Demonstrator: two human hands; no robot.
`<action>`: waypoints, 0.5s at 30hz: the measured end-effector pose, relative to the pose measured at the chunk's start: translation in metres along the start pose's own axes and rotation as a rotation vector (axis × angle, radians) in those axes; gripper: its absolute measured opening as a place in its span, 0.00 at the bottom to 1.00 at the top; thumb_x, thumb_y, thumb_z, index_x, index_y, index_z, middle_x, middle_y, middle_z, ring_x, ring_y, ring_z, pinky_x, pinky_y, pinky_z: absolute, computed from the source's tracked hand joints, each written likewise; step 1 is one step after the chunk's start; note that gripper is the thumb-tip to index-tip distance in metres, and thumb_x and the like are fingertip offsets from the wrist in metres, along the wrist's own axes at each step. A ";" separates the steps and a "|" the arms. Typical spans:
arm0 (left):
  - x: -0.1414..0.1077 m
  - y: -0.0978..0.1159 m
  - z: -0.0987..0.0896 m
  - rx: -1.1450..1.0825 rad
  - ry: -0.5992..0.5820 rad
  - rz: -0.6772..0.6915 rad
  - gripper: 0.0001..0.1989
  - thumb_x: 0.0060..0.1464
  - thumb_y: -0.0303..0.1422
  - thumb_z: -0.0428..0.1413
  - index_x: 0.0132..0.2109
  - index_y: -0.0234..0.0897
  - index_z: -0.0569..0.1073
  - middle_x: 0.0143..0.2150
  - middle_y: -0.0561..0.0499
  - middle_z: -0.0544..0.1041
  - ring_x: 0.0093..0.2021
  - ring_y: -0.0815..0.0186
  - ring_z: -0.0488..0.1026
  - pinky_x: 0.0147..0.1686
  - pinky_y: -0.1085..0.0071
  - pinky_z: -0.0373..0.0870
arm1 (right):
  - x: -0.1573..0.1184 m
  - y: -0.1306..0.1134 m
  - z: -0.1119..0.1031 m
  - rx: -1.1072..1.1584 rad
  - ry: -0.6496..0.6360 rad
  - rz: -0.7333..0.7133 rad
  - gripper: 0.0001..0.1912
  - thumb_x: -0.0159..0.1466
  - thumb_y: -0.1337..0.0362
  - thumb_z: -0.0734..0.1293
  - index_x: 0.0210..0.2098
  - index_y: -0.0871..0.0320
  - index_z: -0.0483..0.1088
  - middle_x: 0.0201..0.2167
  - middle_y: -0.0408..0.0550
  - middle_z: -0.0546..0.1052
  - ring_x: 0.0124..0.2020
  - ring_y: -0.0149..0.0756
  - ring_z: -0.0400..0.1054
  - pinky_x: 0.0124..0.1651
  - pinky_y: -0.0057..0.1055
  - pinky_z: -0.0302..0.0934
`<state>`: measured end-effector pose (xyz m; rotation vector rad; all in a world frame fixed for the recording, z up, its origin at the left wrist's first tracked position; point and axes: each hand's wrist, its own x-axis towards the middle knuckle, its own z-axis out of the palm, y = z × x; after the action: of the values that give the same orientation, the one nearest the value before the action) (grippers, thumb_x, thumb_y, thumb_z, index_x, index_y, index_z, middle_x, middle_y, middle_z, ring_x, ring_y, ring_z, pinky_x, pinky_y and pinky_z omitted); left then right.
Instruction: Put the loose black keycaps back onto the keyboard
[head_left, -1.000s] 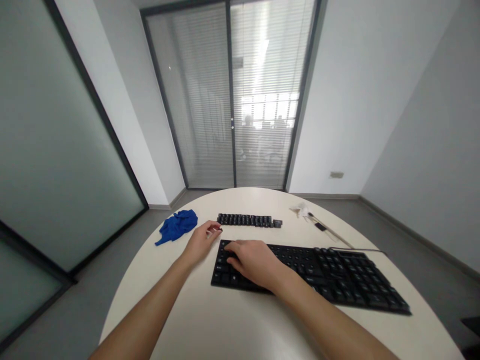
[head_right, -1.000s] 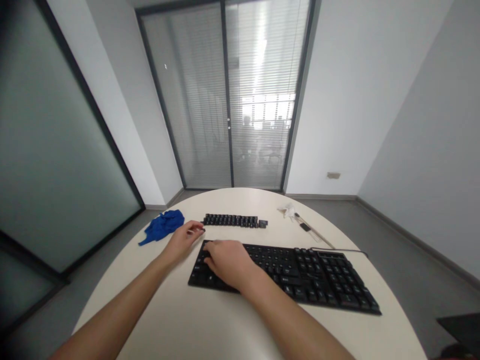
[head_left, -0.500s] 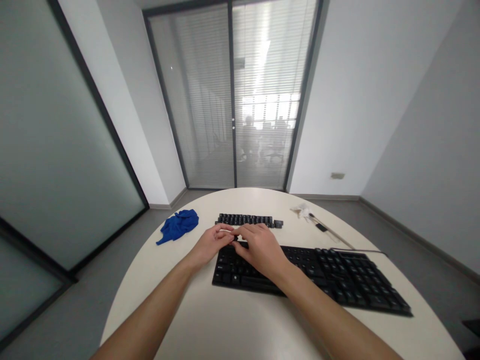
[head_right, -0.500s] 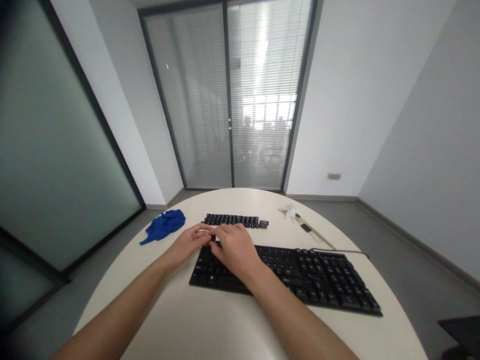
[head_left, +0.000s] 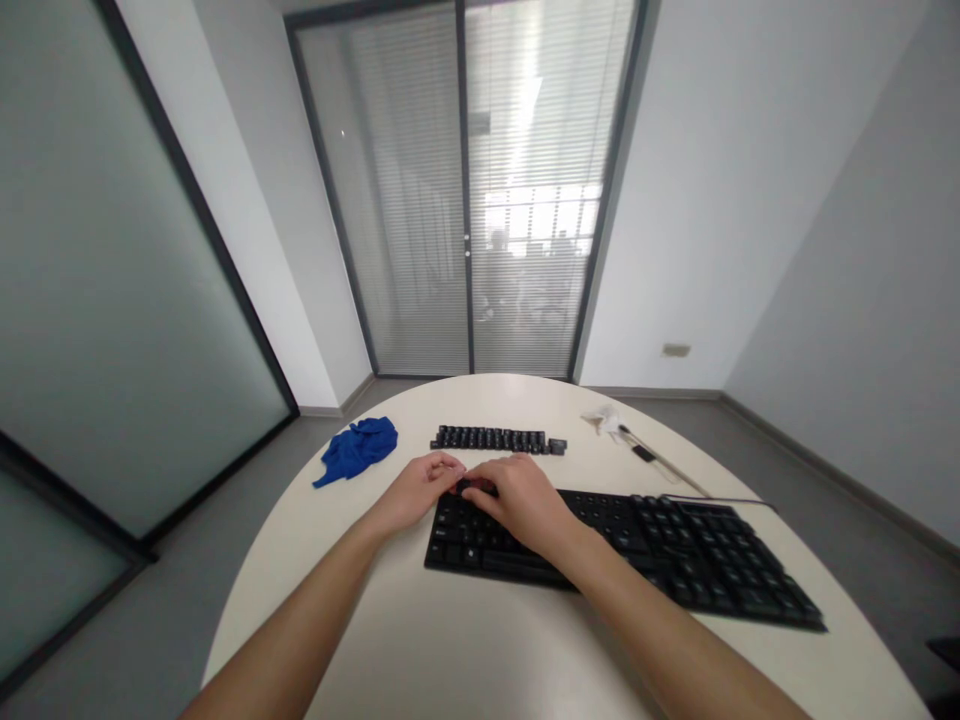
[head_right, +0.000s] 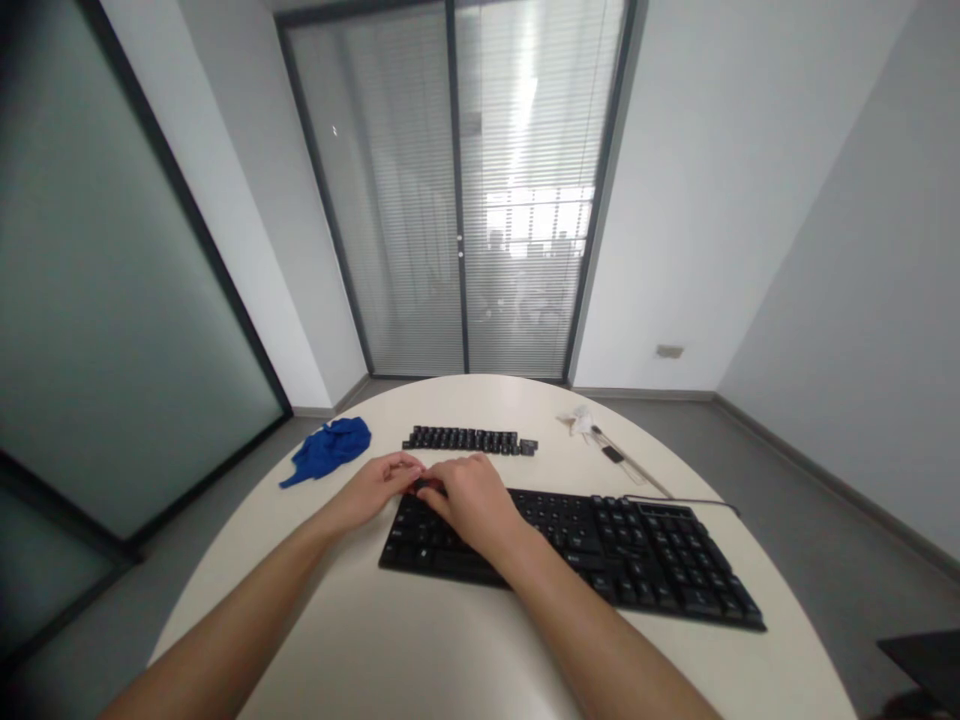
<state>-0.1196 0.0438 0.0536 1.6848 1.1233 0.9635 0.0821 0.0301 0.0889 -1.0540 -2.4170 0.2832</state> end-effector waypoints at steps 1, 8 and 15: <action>-0.001 0.002 -0.001 0.051 0.005 0.022 0.19 0.59 0.48 0.56 0.40 0.34 0.76 0.35 0.47 0.80 0.38 0.59 0.76 0.41 0.66 0.68 | -0.001 0.000 0.000 0.000 -0.020 0.017 0.07 0.66 0.63 0.70 0.41 0.55 0.80 0.35 0.47 0.83 0.36 0.38 0.76 0.42 0.30 0.61; -0.013 0.019 -0.010 0.377 -0.091 0.067 0.10 0.56 0.38 0.58 0.40 0.37 0.79 0.39 0.49 0.81 0.41 0.60 0.76 0.43 0.67 0.68 | -0.007 -0.004 0.009 -0.103 -0.165 0.093 0.08 0.64 0.60 0.70 0.41 0.55 0.80 0.39 0.48 0.83 0.41 0.41 0.75 0.47 0.34 0.59; -0.015 0.010 -0.009 0.359 -0.218 0.077 0.08 0.57 0.35 0.59 0.41 0.37 0.80 0.39 0.48 0.81 0.40 0.61 0.76 0.44 0.68 0.69 | -0.009 -0.010 0.012 -0.160 -0.219 0.072 0.08 0.64 0.61 0.68 0.38 0.56 0.79 0.37 0.50 0.81 0.40 0.41 0.74 0.44 0.34 0.58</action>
<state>-0.1294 0.0299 0.0645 2.0788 1.1386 0.6284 0.0749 0.0172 0.0787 -1.2395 -2.6361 0.2438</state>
